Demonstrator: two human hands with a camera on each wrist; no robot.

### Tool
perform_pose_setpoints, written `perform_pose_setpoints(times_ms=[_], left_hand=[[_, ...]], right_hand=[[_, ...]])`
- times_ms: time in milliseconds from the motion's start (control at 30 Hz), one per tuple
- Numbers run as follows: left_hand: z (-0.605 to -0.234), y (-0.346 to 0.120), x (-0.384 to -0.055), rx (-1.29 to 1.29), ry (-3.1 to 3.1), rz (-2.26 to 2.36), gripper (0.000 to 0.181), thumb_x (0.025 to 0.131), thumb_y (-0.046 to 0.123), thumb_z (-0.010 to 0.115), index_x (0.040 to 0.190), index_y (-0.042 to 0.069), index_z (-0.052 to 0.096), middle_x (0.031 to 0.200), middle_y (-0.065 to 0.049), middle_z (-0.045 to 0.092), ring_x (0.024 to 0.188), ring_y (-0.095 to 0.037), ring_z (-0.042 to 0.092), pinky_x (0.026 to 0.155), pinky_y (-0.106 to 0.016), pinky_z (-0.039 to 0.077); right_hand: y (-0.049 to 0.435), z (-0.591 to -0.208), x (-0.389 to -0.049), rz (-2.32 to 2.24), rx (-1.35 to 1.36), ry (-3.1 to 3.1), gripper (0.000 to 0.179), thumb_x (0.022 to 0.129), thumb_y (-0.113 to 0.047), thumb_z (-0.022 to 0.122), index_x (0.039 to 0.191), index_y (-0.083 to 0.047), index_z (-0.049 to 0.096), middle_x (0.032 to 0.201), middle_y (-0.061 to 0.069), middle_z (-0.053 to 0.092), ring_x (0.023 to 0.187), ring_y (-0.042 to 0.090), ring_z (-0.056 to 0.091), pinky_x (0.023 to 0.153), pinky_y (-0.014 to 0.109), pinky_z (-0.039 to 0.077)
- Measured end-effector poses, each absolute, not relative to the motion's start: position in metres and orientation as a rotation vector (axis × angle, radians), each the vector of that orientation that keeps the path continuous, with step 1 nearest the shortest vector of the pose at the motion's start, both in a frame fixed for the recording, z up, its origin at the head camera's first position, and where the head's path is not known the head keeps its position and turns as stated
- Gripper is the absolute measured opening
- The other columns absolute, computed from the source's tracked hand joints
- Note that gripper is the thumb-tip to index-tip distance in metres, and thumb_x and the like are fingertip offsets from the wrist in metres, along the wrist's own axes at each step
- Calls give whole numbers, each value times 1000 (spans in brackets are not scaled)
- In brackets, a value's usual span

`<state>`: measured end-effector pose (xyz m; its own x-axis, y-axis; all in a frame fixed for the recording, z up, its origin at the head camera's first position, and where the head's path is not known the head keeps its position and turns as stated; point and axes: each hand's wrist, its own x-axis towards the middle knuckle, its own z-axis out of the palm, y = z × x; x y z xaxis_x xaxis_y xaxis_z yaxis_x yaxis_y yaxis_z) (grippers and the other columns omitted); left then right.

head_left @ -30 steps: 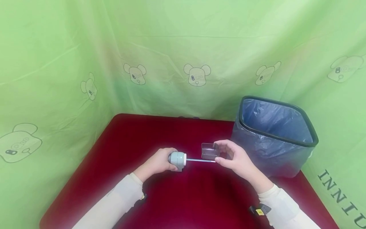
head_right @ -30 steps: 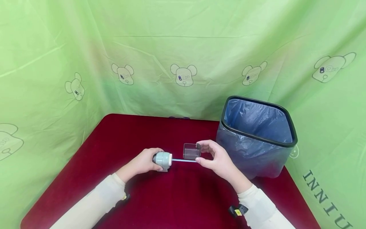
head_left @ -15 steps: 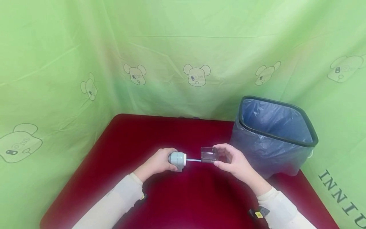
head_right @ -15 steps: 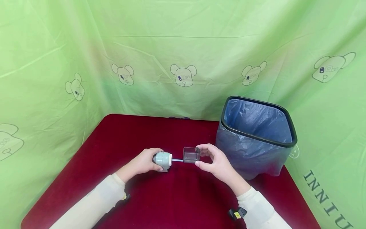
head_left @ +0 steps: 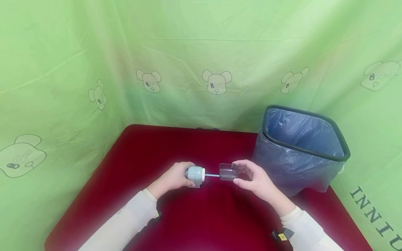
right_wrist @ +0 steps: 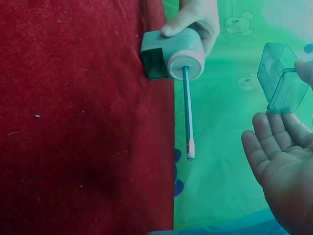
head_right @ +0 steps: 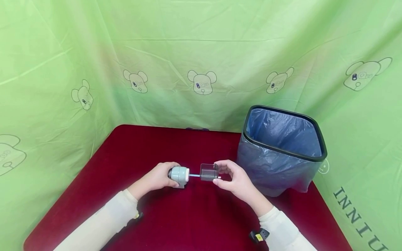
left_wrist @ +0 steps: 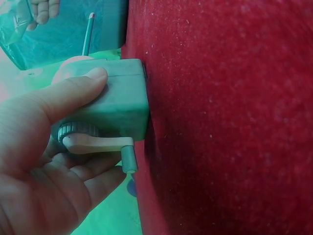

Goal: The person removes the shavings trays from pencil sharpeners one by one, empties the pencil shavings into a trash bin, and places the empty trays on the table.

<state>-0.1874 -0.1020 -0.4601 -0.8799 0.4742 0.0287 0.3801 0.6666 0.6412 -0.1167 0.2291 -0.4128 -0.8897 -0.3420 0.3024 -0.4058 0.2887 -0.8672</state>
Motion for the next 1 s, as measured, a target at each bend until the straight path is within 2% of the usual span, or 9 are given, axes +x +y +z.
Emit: perform_pose_setpoints(times_ms=[100,367,567,900,1000], left_hand=[[-461,-102,-188,708,2739,1001,68,71,26,95,131,13,64,110,1,70,92,-16,63,88,-40,56],[-462,-101,-188,701,2739,1000,68,72,26,95,131,13,64,110,1,70,93,-16,63,88,-40,56],[-463,-101,-187,701,2741,1000,68,71,26,95,131,13,64,109,1,70,92,-16,63,86,-39,55],[-463,-102,-188,712,2745,1011,67,72,25,94,130,13,64,109,1,70,92,-16,63,87,-39,55],[-463,-102,-188,710,2746,1012,67,71,25,95,130,13,64,109,1,70,92,-15,63,87,-39,55]], right_hand=[[228,-416,-116,1698,711,-2484,51,84,-3,82,131,-5,61,117,13,70,103,17,68,94,30,56],[226,-422,-116,1681,698,-2514,52,84,-7,83,131,-6,61,117,12,70,105,20,68,95,40,57],[228,-428,-116,1658,677,-2550,52,84,-11,84,131,-9,62,117,9,70,106,22,68,96,37,56],[229,-434,-115,1621,680,-2586,52,85,-13,84,131,-10,61,120,8,69,107,22,67,96,47,56],[228,-435,-115,1610,689,-2593,52,85,-14,84,131,-10,61,120,8,69,108,22,67,96,44,56]])
